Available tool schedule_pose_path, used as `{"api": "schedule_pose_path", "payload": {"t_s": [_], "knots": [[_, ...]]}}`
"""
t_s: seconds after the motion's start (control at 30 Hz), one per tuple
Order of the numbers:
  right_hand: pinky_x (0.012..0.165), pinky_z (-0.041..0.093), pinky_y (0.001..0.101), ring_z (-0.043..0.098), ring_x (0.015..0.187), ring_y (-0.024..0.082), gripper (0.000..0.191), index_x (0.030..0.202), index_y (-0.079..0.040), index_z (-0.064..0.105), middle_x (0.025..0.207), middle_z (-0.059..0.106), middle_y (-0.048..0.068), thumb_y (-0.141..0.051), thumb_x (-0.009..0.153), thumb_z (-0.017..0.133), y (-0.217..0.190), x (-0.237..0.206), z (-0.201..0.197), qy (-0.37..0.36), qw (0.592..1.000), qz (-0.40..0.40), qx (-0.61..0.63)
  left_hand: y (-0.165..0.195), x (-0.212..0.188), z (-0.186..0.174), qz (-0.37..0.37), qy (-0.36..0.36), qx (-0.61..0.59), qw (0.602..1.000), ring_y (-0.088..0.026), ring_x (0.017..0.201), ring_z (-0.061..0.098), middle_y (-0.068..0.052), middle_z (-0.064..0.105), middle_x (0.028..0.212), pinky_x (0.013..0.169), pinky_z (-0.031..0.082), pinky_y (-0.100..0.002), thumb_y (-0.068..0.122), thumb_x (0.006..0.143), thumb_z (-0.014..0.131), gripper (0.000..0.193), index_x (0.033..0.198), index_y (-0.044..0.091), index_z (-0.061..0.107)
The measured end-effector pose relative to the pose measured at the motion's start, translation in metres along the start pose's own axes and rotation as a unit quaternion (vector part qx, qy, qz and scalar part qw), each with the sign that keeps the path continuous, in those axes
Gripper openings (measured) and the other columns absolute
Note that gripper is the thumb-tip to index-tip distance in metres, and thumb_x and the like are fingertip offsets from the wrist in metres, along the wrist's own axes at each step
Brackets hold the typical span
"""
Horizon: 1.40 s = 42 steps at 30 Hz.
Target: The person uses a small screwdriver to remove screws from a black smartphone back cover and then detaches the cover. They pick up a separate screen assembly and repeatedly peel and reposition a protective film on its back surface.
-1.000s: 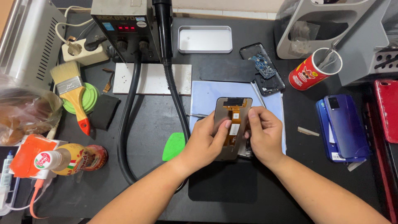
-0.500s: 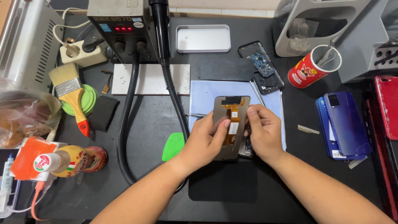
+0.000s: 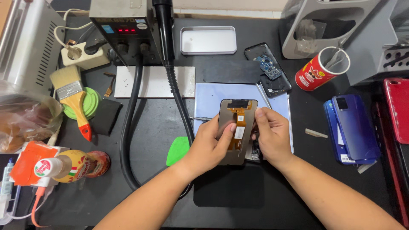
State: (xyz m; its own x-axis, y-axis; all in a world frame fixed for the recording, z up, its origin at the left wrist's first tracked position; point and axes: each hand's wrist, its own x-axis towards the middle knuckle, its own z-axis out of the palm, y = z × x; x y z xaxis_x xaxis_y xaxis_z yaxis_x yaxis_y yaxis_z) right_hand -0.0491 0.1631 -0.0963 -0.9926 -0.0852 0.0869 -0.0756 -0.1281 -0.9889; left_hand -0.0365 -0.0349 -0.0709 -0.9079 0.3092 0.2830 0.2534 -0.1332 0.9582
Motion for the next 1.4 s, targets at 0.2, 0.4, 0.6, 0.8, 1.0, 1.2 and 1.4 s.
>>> {"api": "schedule_pose_path", "payload": {"t_s": [0.2,0.4,0.6,0.8,1.0,1.2,1.4], "knots": [[0.06,0.044,0.0212,0.055,0.069,0.003,0.025,0.108,-0.005,0.066,0.084,0.065,-0.002,-0.025,0.109,0.05,-0.0007,-0.0021,0.0006,-0.016,1.0,0.013,0.016,-0.002,0.0013,0.0002,-0.012,0.024,0.024,0.999,-0.017,0.098,0.074,-0.012,0.077,0.107,0.087,0.059,-0.031,0.01,0.109,0.052,0.024,0.127,-0.003,0.059],[0.06,0.045,0.0216,0.057,0.068,0.004,0.033,0.098,-0.005,0.064,0.082,0.066,-0.001,-0.028,0.114,0.047,0.0019,-0.003,-0.0023,-0.012,0.999,0.015,0.027,-0.0009,-0.0012,0.0002,-0.003,-0.009,-0.02,1.0,-0.017,0.1,0.074,-0.012,0.075,0.11,0.089,0.059,-0.031,0.01,0.109,0.05,0.026,0.131,-0.003,0.056],[0.066,0.045,0.0218,0.052,0.074,0.003,0.027,0.097,-0.008,0.055,0.086,0.06,-0.003,-0.025,0.114,0.044,0.0026,-0.0043,-0.0011,-0.038,0.999,-0.017,0.018,-0.0028,0.0003,0.0012,0.003,0.019,0.04,0.999,-0.019,0.096,0.075,-0.014,0.076,0.106,0.086,0.058,-0.032,0.01,0.108,0.054,0.025,0.128,-0.003,0.059],[0.076,0.048,0.0231,0.052,0.083,0.003,0.028,0.096,-0.008,0.051,0.092,0.059,-0.002,-0.025,0.115,0.04,0.0041,-0.004,0.0021,-0.034,0.997,-0.02,0.061,-0.0035,-0.002,0.0025,-0.002,0.019,0.036,0.999,-0.018,0.094,0.074,-0.014,0.076,0.105,0.085,0.058,-0.031,0.011,0.107,0.054,0.026,0.129,-0.003,0.058],[0.077,0.047,0.0238,0.052,0.085,0.003,0.029,0.097,-0.006,0.052,0.093,0.059,-0.001,-0.025,0.115,0.04,0.0051,-0.0029,-0.0001,-0.027,0.999,-0.022,0.04,-0.0043,-0.0009,0.0038,-0.007,0.009,0.02,1.0,-0.018,0.098,0.073,-0.014,0.076,0.108,0.086,0.058,-0.031,0.012,0.107,0.054,0.027,0.13,-0.003,0.058],[0.073,0.045,0.0235,0.05,0.081,0.003,0.028,0.098,-0.006,0.052,0.091,0.057,-0.001,-0.027,0.114,0.042,0.0016,-0.0039,0.0007,-0.044,0.999,-0.031,-0.002,-0.0031,0.0001,0.0008,0.007,0.02,0.032,0.999,-0.019,0.1,0.074,-0.014,0.076,0.109,0.088,0.057,-0.032,0.012,0.108,0.054,0.027,0.13,-0.003,0.059],[0.066,0.046,0.0242,0.054,0.075,0.006,0.034,0.097,-0.007,0.058,0.086,0.061,0.0,-0.028,0.111,0.036,0.0009,-0.0031,-0.0002,0.008,0.999,0.033,0.039,-0.0043,-0.001,0.0024,-0.036,-0.005,0.05,0.998,-0.017,0.091,0.075,-0.013,0.077,0.103,0.081,0.058,-0.031,0.014,0.105,0.056,0.028,0.128,-0.002,0.059]]}}
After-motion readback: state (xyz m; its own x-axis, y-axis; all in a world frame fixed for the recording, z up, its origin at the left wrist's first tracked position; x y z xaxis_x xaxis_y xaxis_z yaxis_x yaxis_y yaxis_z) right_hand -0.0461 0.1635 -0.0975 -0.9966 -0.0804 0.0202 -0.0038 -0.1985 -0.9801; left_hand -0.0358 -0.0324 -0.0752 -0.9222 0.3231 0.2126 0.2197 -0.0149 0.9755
